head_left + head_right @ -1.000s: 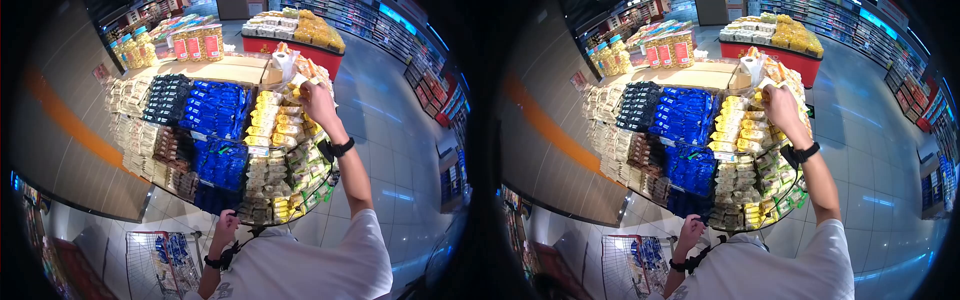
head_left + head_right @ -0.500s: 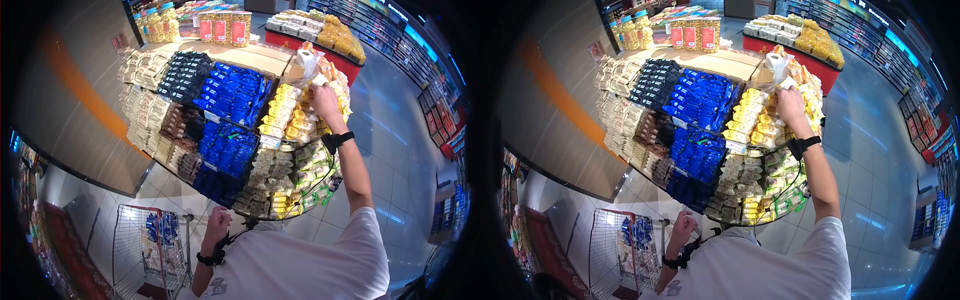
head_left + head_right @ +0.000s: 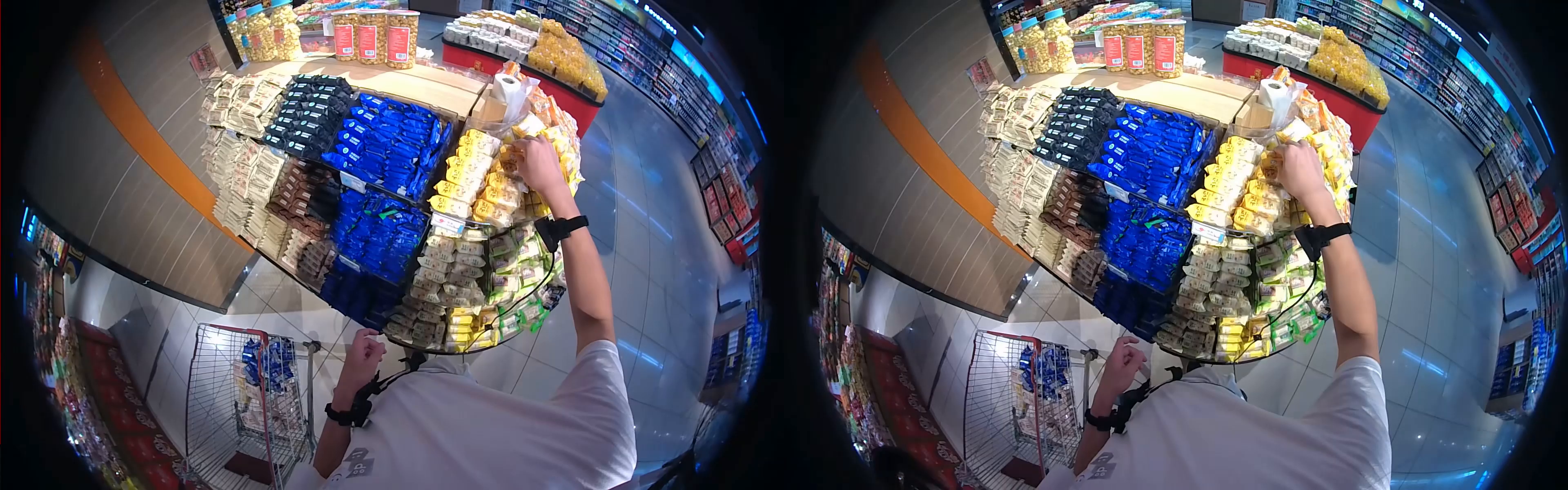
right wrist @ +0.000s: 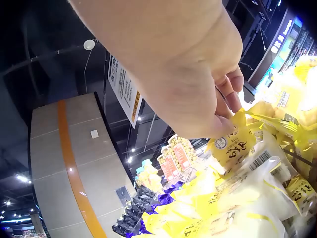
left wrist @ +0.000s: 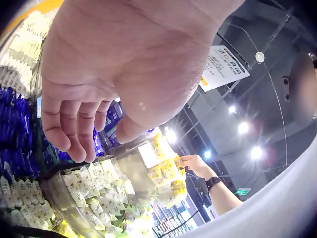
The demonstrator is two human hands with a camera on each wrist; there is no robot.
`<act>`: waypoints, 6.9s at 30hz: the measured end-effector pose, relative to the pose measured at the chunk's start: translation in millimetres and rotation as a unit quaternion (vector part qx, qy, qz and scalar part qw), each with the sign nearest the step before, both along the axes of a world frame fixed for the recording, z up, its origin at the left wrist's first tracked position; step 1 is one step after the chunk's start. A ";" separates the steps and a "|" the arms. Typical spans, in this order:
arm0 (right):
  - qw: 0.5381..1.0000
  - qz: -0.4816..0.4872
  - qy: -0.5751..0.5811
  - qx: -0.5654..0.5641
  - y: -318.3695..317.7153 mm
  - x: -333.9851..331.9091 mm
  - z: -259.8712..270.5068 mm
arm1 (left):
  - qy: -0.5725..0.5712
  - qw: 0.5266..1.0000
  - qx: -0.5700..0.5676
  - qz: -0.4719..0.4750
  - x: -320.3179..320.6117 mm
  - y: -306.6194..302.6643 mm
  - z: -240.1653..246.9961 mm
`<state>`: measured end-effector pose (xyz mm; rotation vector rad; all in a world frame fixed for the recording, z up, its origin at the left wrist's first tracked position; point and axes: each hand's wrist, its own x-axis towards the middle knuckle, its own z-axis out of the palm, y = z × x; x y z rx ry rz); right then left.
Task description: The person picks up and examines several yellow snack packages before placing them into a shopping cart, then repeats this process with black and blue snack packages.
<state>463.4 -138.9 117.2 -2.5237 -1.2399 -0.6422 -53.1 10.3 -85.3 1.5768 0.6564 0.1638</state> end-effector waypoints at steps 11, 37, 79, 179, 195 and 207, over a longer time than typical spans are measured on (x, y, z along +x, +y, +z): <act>0.998 0.038 0.037 0.036 6.3 3.1 -7.6 | 0.002 1.000 0.015 0.002 0.6 3.3 1.5; 0.601 0.441 0.667 0.022 62.4 -380.9 7.9 | 0.208 0.888 0.113 0.395 -275.8 48.3 -29.4; 0.664 -0.084 0.593 -0.448 66.8 -504.7 -290.7 | 0.468 0.820 -0.167 0.285 -613.6 77.3 -437.0; 0.905 -0.227 0.139 0.333 -74.6 -132.0 -103.1 | -0.026 0.977 -0.076 -0.198 66.8 2.0 42.8; 0.872 -0.176 0.091 0.448 -52.0 -111.4 -120.4 | 0.071 0.990 -0.058 -0.104 26.1 4.1 36.5; 0.871 -0.136 0.094 0.463 -54.0 -101.4 -130.5 | 0.058 0.990 -0.063 -0.109 30.7 3.2 17.1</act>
